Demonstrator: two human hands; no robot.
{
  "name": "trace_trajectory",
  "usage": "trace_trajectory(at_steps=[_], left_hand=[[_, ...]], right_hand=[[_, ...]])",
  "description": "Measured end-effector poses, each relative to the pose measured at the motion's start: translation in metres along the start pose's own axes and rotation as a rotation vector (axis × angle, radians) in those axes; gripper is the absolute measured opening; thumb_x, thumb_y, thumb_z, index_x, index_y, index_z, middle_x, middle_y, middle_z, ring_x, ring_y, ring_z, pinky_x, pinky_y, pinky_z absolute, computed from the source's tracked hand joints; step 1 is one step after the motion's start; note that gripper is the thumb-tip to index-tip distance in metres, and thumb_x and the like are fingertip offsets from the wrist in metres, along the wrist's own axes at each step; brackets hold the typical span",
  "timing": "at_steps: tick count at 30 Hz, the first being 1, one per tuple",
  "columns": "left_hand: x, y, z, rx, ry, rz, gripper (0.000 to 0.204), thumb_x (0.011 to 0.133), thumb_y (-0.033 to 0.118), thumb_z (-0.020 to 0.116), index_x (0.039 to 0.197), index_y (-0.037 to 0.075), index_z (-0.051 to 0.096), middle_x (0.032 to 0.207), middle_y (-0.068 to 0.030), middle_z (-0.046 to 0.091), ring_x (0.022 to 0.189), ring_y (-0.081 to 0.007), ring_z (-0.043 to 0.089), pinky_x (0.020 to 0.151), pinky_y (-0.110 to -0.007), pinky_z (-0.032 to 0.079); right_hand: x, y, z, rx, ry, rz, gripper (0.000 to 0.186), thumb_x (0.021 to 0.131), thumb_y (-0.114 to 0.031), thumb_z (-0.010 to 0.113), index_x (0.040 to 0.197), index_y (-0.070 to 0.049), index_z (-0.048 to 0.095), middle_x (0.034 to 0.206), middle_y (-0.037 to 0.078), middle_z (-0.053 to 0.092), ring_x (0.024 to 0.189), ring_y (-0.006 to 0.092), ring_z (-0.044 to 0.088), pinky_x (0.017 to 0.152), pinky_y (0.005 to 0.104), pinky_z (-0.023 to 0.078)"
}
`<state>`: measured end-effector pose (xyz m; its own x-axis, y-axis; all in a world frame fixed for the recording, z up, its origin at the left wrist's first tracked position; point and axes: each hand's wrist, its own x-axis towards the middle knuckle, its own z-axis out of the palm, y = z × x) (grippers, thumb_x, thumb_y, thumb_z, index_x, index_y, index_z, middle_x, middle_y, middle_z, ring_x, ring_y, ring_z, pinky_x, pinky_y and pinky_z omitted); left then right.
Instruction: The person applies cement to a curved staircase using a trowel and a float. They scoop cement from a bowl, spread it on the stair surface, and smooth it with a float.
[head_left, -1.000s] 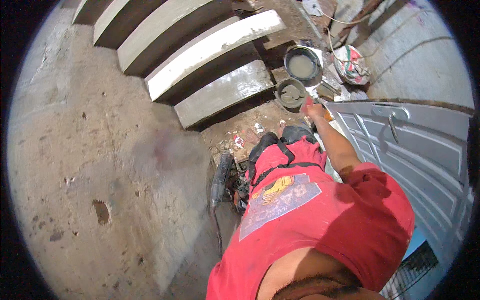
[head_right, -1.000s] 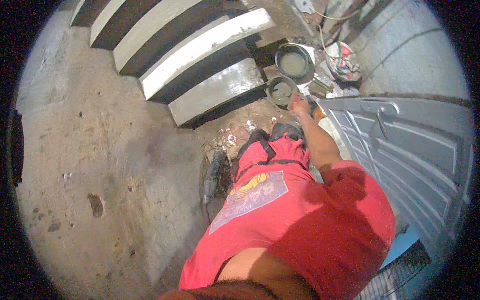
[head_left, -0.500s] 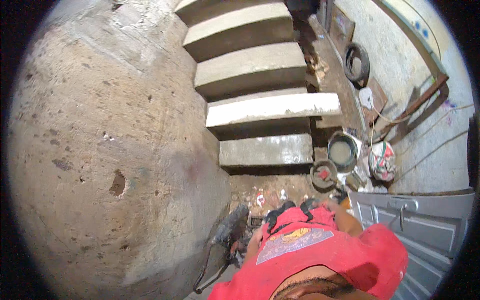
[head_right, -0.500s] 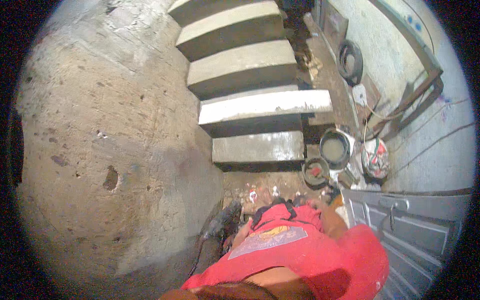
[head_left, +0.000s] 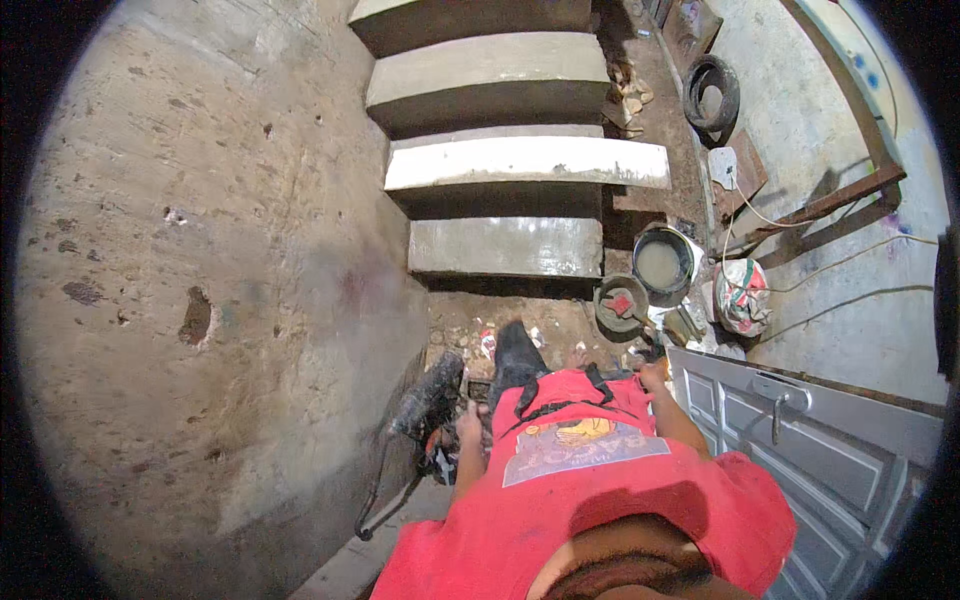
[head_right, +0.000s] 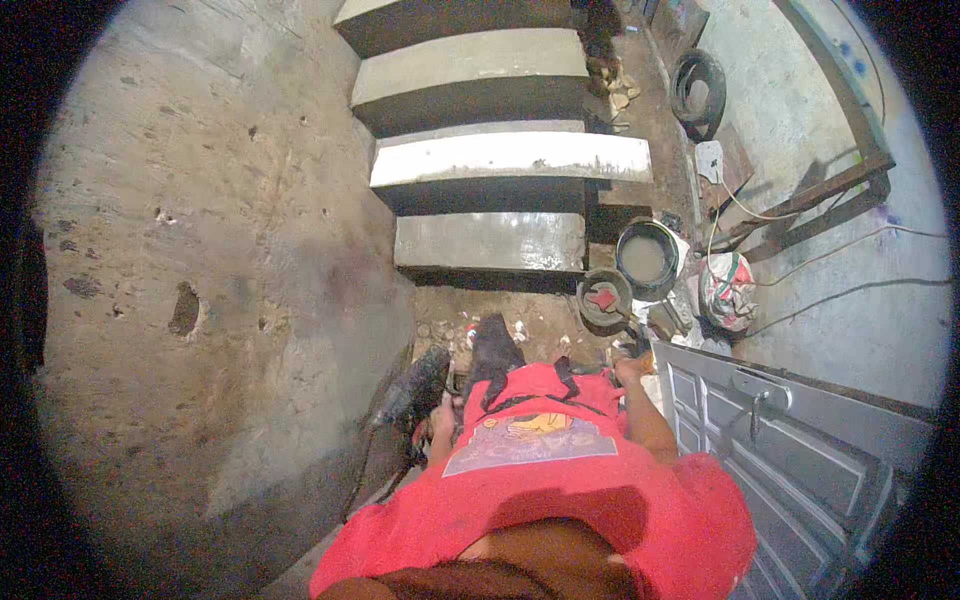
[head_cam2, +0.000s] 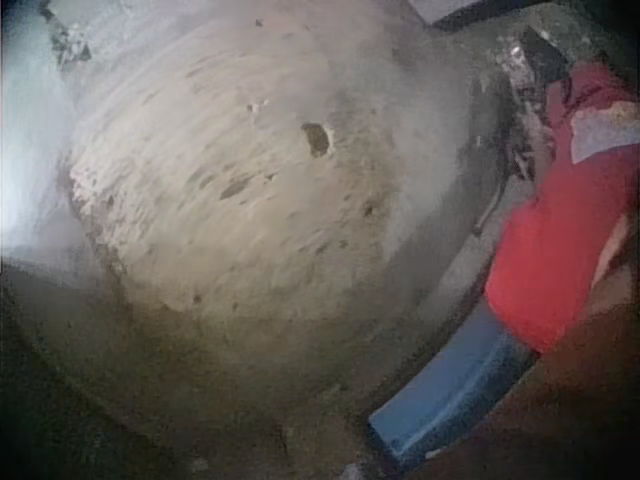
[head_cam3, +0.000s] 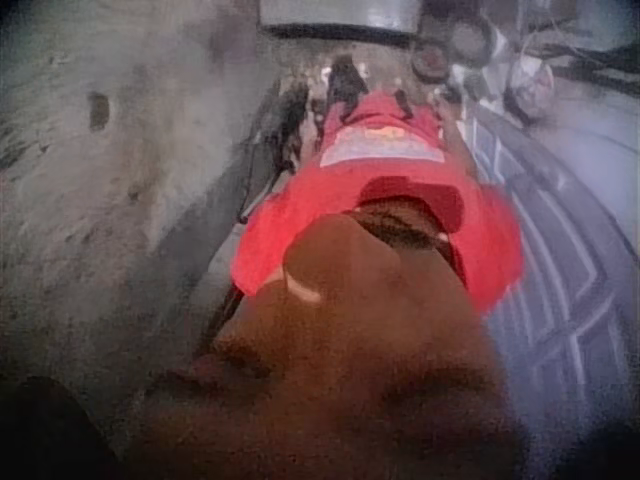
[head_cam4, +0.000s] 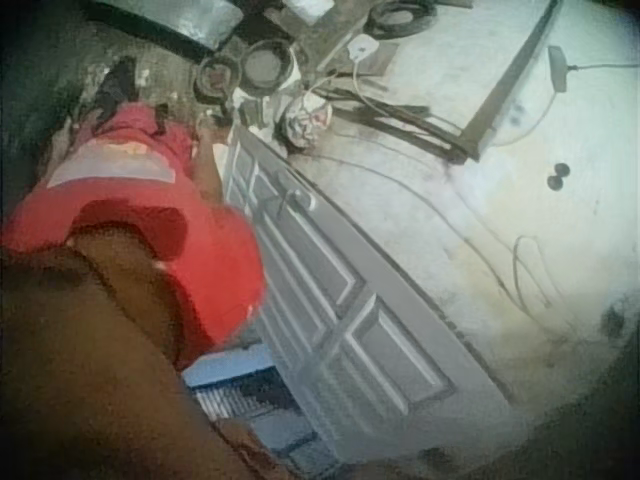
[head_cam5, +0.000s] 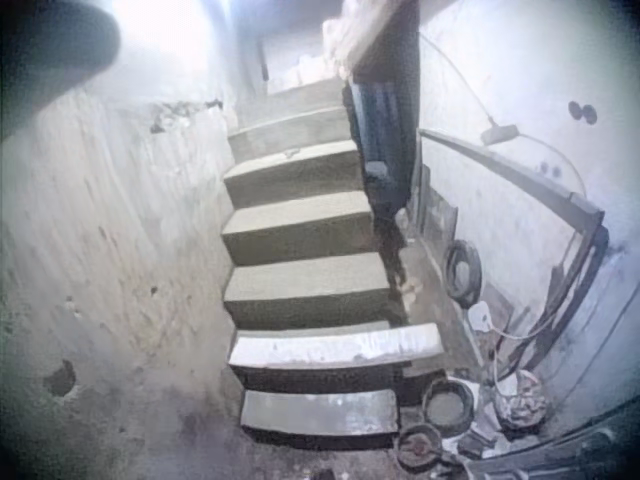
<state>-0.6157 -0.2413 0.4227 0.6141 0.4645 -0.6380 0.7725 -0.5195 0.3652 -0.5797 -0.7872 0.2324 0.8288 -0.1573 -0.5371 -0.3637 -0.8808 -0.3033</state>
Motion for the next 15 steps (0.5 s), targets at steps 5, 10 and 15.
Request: trace_trajectory(at_steps=[5, 10, 15], left_hand=[[0.003, 0.065, -0.036, -0.327, 0.312, -0.01, 0.057, 0.108, 0.051, 0.048, 0.113, 0.003, 0.078, 0.102, -0.0243, 0.076, 0.1, -0.0402, 0.07, 0.094, -0.044, 0.05], [0.009, 0.189, -0.115, -0.508, 0.132, 0.011, 0.068, 0.11, 0.054, 0.046, 0.133, -0.006, 0.067, 0.136, -0.0203, 0.069, 0.126, -0.0294, 0.062, 0.11, -0.04, 0.042], [0.024, 0.35, -0.151, -0.549, 0.188, 0.318, 0.07, 0.11, 0.049, 0.045, 0.154, -0.007, 0.045, 0.156, -0.0253, 0.05, 0.146, -0.0349, 0.046, 0.122, -0.04, 0.031]], right_hand=[[-0.021, -0.002, 0.007, 0.119, -0.136, 0.21, 0.043, 0.098, -0.04, 0.057, 0.112, -0.005, 0.077, 0.104, 0.023, 0.077, 0.097, 0.0417, 0.074, 0.087, 0.0502, 0.057], [0.001, -0.021, -0.02, 0.254, -0.218, 0.213, 0.041, 0.097, -0.04, 0.061, 0.108, -0.004, 0.078, 0.108, 0.024, 0.076, 0.101, 0.0411, 0.074, 0.09, 0.049, 0.058], [0.088, -0.093, -0.114, 0.694, -0.079, 0.257, 0.023, 0.096, -0.027, 0.067, 0.097, -0.011, 0.083, 0.08, 0.014, 0.077, 0.077, 0.0228, 0.074, 0.068, 0.0415, 0.055]])
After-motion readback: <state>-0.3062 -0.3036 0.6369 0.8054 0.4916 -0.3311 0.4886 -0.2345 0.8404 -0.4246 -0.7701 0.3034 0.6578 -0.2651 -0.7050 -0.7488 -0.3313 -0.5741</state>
